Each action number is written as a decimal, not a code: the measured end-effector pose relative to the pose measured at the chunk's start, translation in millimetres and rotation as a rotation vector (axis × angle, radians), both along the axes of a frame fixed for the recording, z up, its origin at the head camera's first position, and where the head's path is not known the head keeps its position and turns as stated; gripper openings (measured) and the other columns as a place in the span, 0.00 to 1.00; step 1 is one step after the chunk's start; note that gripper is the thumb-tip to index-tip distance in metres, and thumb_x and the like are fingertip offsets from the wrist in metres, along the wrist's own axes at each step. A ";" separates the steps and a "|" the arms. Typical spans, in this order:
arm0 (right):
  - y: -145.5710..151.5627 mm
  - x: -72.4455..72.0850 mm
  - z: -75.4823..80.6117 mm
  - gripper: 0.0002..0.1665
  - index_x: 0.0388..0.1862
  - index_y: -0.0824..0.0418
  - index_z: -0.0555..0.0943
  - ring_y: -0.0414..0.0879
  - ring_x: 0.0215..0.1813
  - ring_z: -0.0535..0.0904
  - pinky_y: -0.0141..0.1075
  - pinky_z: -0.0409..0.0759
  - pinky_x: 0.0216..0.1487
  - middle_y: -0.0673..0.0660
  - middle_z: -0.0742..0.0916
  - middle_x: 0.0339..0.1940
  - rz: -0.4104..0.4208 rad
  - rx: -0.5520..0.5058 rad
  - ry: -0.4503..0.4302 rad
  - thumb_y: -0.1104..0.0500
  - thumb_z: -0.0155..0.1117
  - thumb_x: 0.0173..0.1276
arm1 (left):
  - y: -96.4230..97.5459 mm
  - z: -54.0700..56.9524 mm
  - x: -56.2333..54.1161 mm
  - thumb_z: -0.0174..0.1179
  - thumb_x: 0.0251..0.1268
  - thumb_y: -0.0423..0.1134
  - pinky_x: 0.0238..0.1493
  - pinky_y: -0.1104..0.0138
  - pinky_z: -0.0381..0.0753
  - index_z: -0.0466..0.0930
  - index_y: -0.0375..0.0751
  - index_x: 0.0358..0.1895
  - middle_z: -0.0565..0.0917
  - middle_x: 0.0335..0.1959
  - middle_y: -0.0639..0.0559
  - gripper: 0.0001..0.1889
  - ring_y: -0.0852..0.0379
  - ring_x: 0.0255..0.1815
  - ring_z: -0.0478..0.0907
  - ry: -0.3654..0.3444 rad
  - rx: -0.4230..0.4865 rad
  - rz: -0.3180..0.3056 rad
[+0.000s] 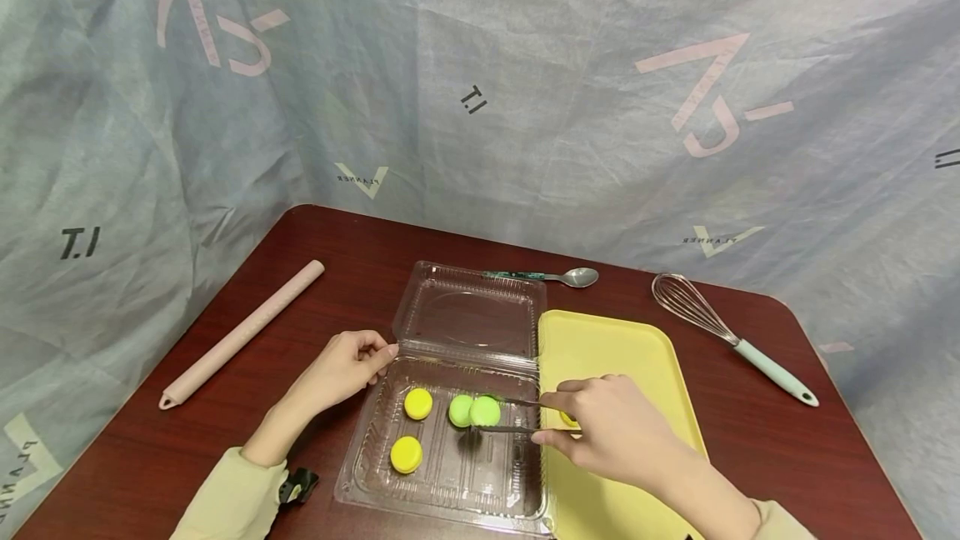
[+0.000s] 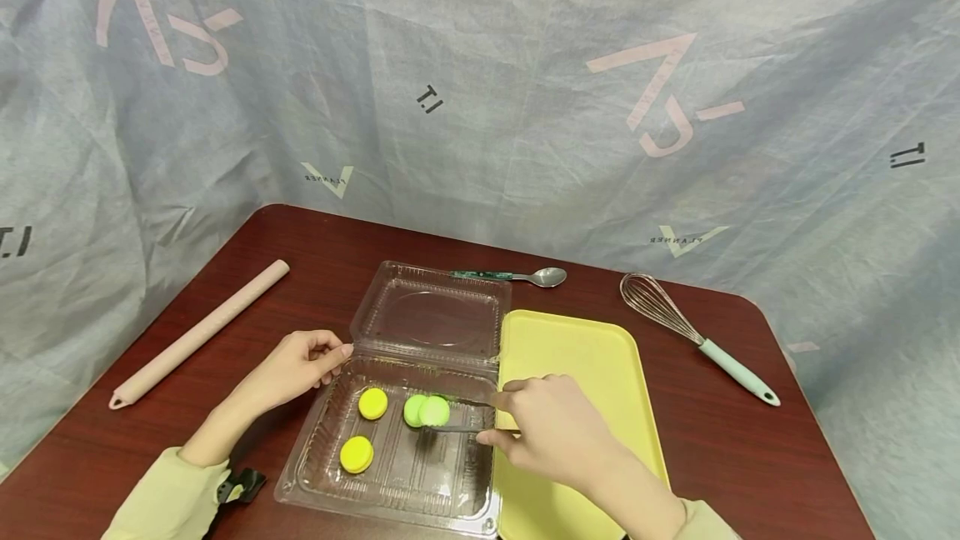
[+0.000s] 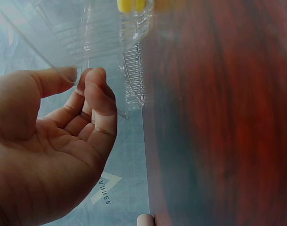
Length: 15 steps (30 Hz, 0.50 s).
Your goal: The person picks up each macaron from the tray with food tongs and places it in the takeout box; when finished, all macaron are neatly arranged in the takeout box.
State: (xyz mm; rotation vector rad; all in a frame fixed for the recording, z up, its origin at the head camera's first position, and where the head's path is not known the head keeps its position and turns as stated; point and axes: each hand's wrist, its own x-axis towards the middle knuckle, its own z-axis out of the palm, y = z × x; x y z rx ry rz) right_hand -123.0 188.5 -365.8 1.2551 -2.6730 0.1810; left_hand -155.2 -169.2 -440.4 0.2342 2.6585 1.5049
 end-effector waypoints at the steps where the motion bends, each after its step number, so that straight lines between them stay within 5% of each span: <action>1: -1.2 0.2 -1.0 0.15 0.34 0.50 0.87 0.27 0.17 0.59 0.27 0.63 0.20 0.36 0.75 0.21 0.002 -0.001 -0.007 0.42 0.76 0.57 | 0.0 0.0 0.2 0.60 0.73 0.41 0.25 0.68 0.76 0.81 0.39 0.29 0.79 0.18 0.54 0.13 0.56 0.23 0.78 0.001 0.002 -0.001; 10: -11.9 2.5 -11.4 0.20 0.41 0.53 0.90 0.29 0.22 0.73 0.35 0.75 0.24 0.41 0.85 0.27 0.023 0.013 -0.031 0.40 0.75 0.58 | -0.4 -0.6 -0.6 0.60 0.73 0.41 0.24 0.69 0.75 0.81 0.38 0.30 0.79 0.19 0.54 0.13 0.56 0.23 0.78 -0.001 0.008 -0.003; 15: -16.9 4.9 -16.9 0.16 0.31 0.51 0.86 0.30 0.20 0.71 0.33 0.71 0.20 0.40 0.83 0.25 0.042 0.015 -0.035 0.41 0.75 0.58 | -0.4 -0.2 -0.3 0.60 0.73 0.42 0.23 0.69 0.75 0.81 0.38 0.30 0.79 0.18 0.54 0.13 0.56 0.23 0.78 -0.005 0.008 -0.002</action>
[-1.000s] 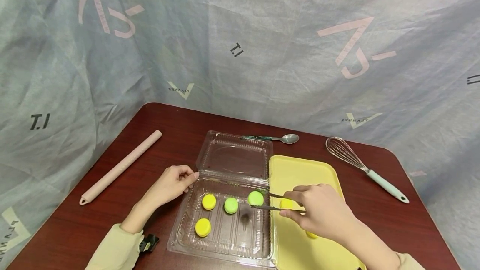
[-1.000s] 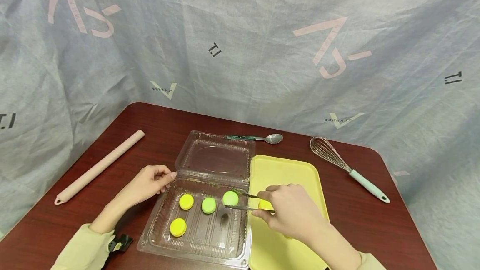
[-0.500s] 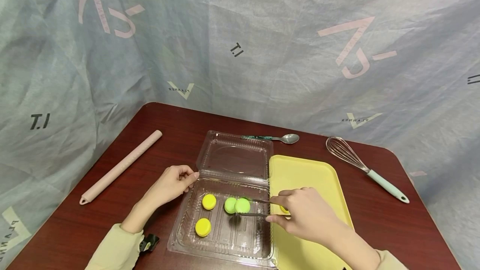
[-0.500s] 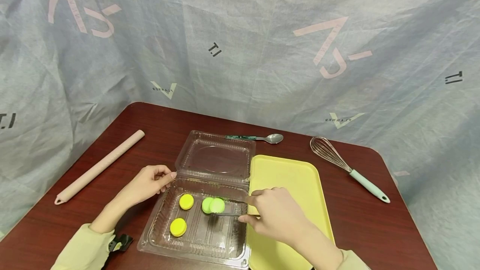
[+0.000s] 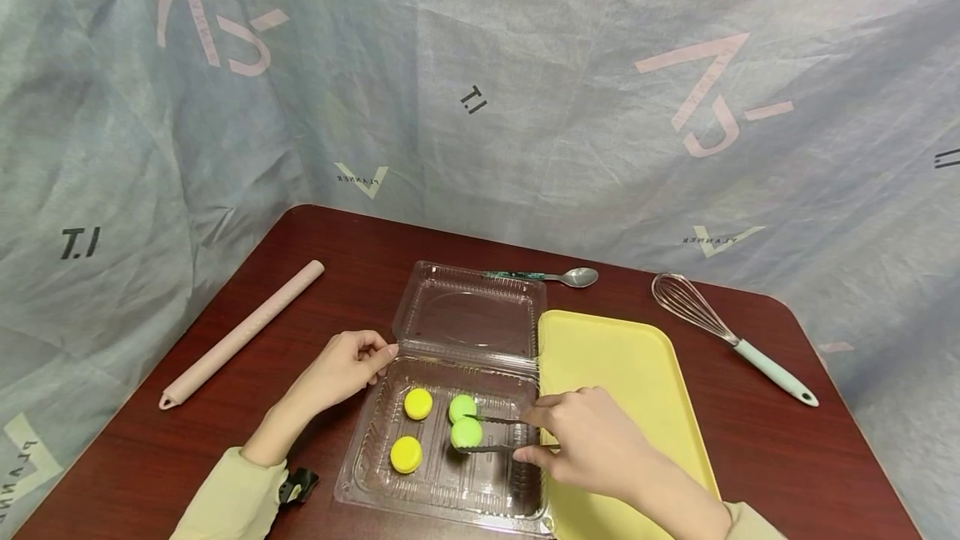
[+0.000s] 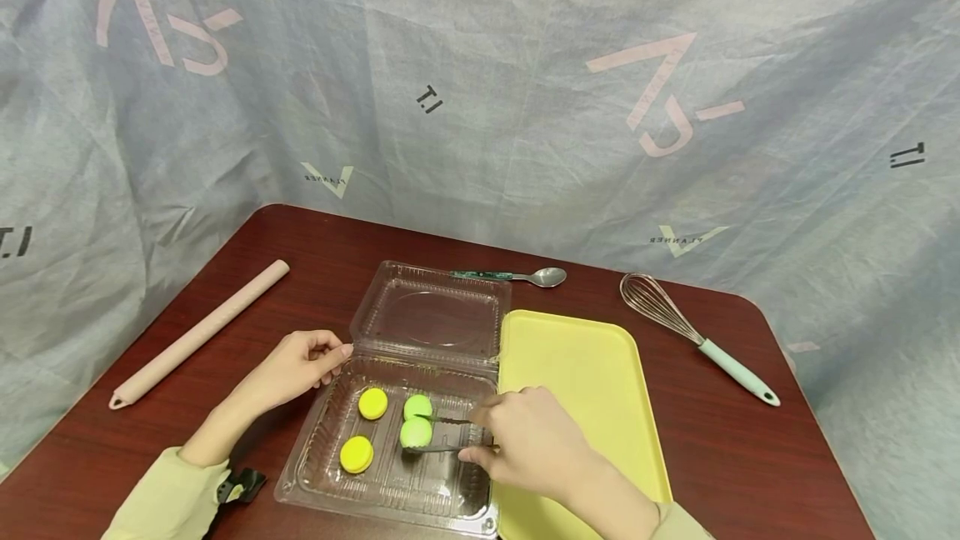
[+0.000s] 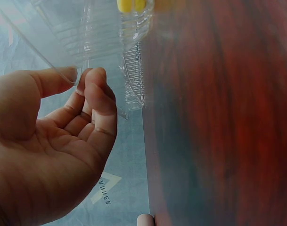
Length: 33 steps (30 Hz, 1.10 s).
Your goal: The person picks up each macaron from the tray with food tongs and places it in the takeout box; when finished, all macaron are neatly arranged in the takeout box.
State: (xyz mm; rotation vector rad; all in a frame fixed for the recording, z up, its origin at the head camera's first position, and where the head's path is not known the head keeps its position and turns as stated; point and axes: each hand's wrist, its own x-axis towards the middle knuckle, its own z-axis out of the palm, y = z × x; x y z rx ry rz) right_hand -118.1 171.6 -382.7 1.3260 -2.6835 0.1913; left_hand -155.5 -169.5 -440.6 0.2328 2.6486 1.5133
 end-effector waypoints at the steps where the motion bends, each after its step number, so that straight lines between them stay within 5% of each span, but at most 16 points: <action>1: -1.0 0.5 -0.8 0.16 0.29 0.50 0.85 0.30 0.20 0.69 0.32 0.69 0.20 0.40 0.82 0.23 0.004 -0.003 -0.008 0.41 0.75 0.58 | 0.0 0.1 0.1 0.60 0.73 0.42 0.23 0.69 0.75 0.81 0.38 0.30 0.79 0.18 0.54 0.13 0.56 0.23 0.78 0.000 -0.001 0.000; 9: -6.9 4.2 -5.5 0.16 0.30 0.50 0.86 0.34 0.21 0.74 0.35 0.74 0.23 0.43 0.87 0.30 0.020 0.041 -0.033 0.40 0.74 0.58 | -0.1 -0.1 0.1 0.60 0.73 0.41 0.24 0.69 0.75 0.81 0.38 0.30 0.79 0.19 0.54 0.13 0.56 0.23 0.78 0.004 -0.002 -0.001; 16: -10.0 5.4 -9.2 0.16 0.27 0.49 0.84 0.31 0.18 0.65 0.33 0.71 0.22 0.43 0.86 0.28 0.033 0.052 -0.043 0.40 0.74 0.58 | -0.5 -0.4 0.5 0.60 0.73 0.42 0.24 0.68 0.75 0.81 0.38 0.30 0.79 0.19 0.54 0.13 0.56 0.23 0.78 0.011 0.001 -0.007; 24: -10.4 5.1 -13.2 0.21 0.18 0.45 0.75 0.31 0.16 0.59 0.32 0.64 0.20 0.35 0.68 0.16 0.040 0.062 -0.026 0.39 0.75 0.57 | -0.2 0.3 0.6 0.60 0.73 0.42 0.23 0.69 0.74 0.81 0.39 0.30 0.79 0.18 0.54 0.13 0.55 0.22 0.78 0.004 0.004 -0.005; 33: -11.7 5.7 -14.2 0.19 0.20 0.46 0.78 0.30 0.16 0.60 0.31 0.63 0.19 0.35 0.68 0.16 0.039 0.075 -0.042 0.39 0.75 0.56 | -0.3 0.7 1.5 0.60 0.73 0.42 0.24 0.69 0.75 0.81 0.38 0.31 0.79 0.19 0.54 0.13 0.56 0.23 0.78 0.006 0.014 -0.007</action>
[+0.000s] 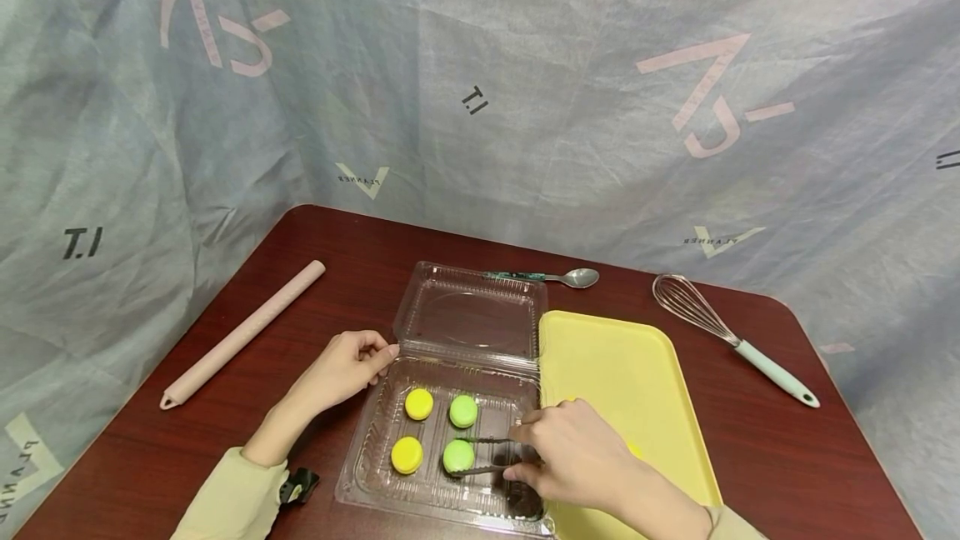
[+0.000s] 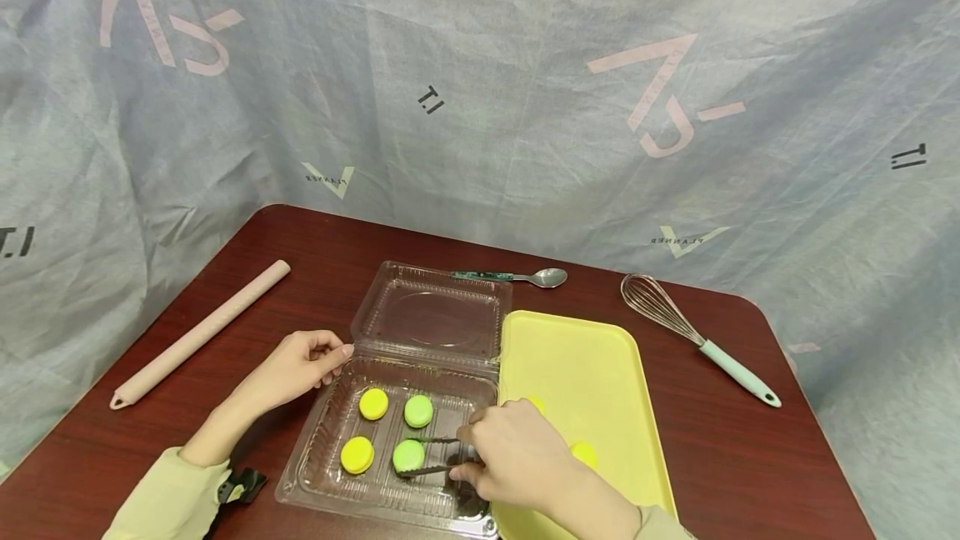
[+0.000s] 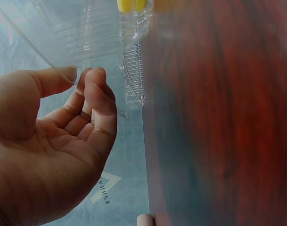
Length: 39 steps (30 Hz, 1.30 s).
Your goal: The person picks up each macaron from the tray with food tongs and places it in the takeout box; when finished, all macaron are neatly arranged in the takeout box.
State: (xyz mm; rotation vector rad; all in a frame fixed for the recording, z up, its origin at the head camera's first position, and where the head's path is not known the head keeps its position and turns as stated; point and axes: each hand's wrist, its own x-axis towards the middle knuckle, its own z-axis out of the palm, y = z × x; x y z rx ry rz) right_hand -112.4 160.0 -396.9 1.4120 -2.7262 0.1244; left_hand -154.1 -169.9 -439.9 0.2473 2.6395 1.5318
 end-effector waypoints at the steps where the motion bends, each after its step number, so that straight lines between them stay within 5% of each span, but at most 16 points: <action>1: -0.1 0.1 0.0 0.19 0.20 0.46 0.78 0.30 0.16 0.59 0.30 0.62 0.19 0.35 0.68 0.16 0.000 -0.002 -0.002 0.39 0.75 0.56 | 0.0 0.0 -0.3 0.60 0.73 0.42 0.24 0.69 0.75 0.81 0.38 0.31 0.79 0.19 0.54 0.13 0.55 0.23 0.78 -0.002 0.000 0.000; 39: -2.0 5.5 -2.3 0.20 0.25 0.48 0.83 0.30 0.15 0.63 0.31 0.64 0.19 0.38 0.73 0.18 -0.007 0.022 0.047 0.35 0.75 0.54 | 0.2 0.3 -0.6 0.60 0.73 0.40 0.25 0.68 0.76 0.81 0.38 0.30 0.79 0.19 0.53 0.12 0.55 0.23 0.79 0.008 -0.018 0.001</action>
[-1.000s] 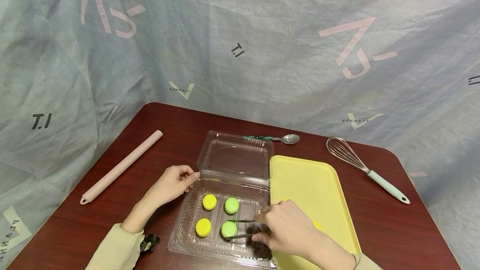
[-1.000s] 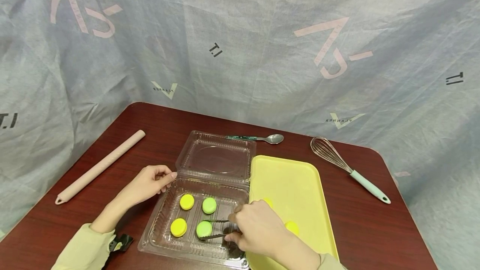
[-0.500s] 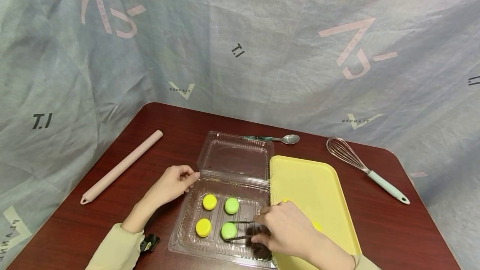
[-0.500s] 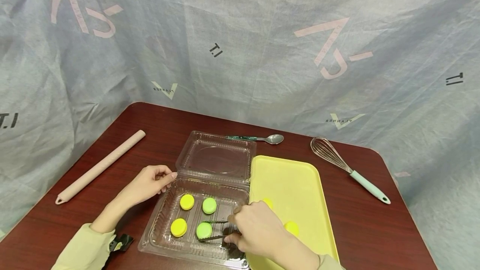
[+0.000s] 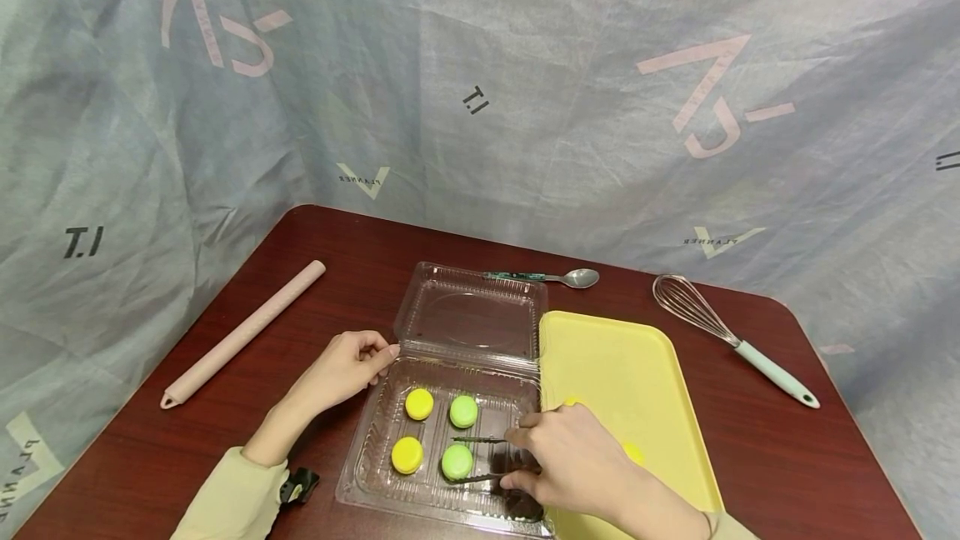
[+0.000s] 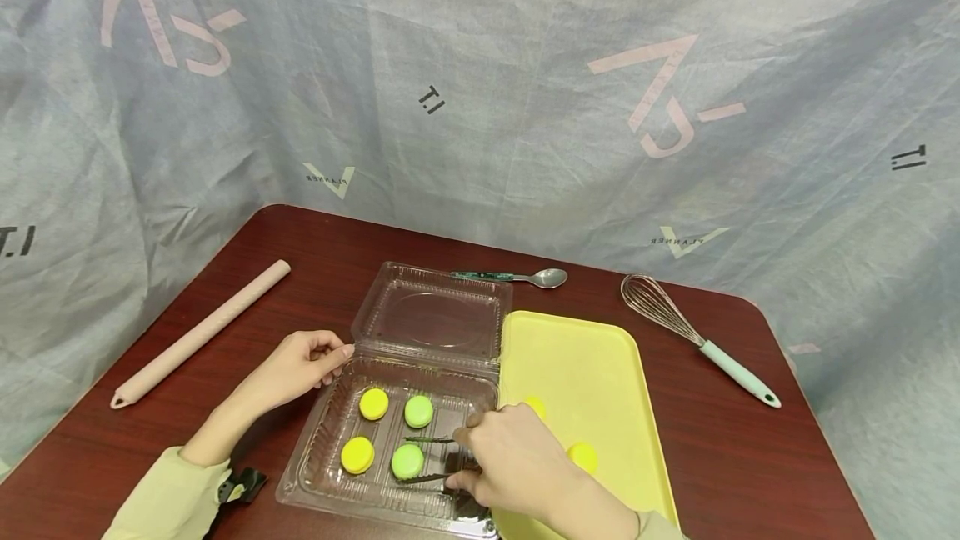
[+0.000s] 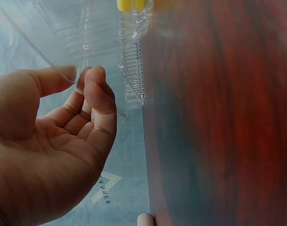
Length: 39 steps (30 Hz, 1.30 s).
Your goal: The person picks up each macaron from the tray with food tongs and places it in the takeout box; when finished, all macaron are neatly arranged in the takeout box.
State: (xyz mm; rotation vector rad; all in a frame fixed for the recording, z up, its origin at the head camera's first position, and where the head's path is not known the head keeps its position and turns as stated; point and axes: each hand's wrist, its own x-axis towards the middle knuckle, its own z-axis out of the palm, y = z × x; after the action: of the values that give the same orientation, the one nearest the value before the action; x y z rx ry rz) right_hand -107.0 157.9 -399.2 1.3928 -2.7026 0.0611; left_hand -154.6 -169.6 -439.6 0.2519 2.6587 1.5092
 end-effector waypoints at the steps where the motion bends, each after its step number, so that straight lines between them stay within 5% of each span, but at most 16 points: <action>1: -0.1 0.1 0.1 0.20 0.25 0.48 0.83 0.30 0.15 0.63 0.31 0.64 0.19 0.38 0.73 0.18 0.000 0.003 0.001 0.35 0.75 0.54 | 0.0 0.1 0.0 0.60 0.73 0.40 0.25 0.68 0.76 0.81 0.38 0.30 0.79 0.19 0.53 0.12 0.55 0.23 0.79 -0.001 0.000 0.000; 19: 1.0 0.7 2.4 0.19 0.27 0.47 0.85 0.31 0.16 0.65 0.33 0.65 0.20 0.37 0.74 0.19 -0.009 -0.018 -0.015 0.36 0.76 0.53 | 0.4 0.2 0.1 0.60 0.73 0.40 0.24 0.68 0.76 0.81 0.37 0.31 0.79 0.19 0.54 0.12 0.54 0.23 0.79 -0.017 0.008 0.008; 26: 4.2 0.7 10.2 0.19 0.32 0.49 0.86 0.30 0.18 0.65 0.32 0.67 0.21 0.40 0.81 0.26 -0.020 -0.025 -0.027 0.36 0.76 0.53 | 0.2 0.6 0.2 0.60 0.73 0.40 0.24 0.68 0.75 0.81 0.37 0.31 0.79 0.19 0.54 0.12 0.54 0.23 0.79 -0.013 0.007 0.002; 32: 10.2 -0.7 16.5 0.21 0.36 0.51 0.89 0.33 0.22 0.76 0.34 0.74 0.23 0.44 0.88 0.36 -0.020 -0.059 -0.028 0.37 0.76 0.53 | 0.1 0.3 0.2 0.60 0.73 0.40 0.24 0.68 0.75 0.81 0.37 0.30 0.79 0.19 0.54 0.12 0.54 0.23 0.79 -0.008 0.005 0.000; 39: 19.7 -3.1 22.3 0.22 0.36 0.50 0.88 0.30 0.22 0.72 0.32 0.70 0.21 0.39 0.81 0.27 -0.018 -0.083 -0.031 0.36 0.76 0.53 | 0.3 -0.1 0.2 0.60 0.73 0.40 0.25 0.68 0.76 0.81 0.37 0.31 0.79 0.19 0.54 0.12 0.55 0.23 0.79 -0.008 0.000 0.001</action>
State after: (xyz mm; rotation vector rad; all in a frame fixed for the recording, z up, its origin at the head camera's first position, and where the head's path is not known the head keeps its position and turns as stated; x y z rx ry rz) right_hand -110.1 177.6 -376.9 1.3555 -2.7033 0.1924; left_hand -154.5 -169.3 -439.7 0.2442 2.6529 1.5072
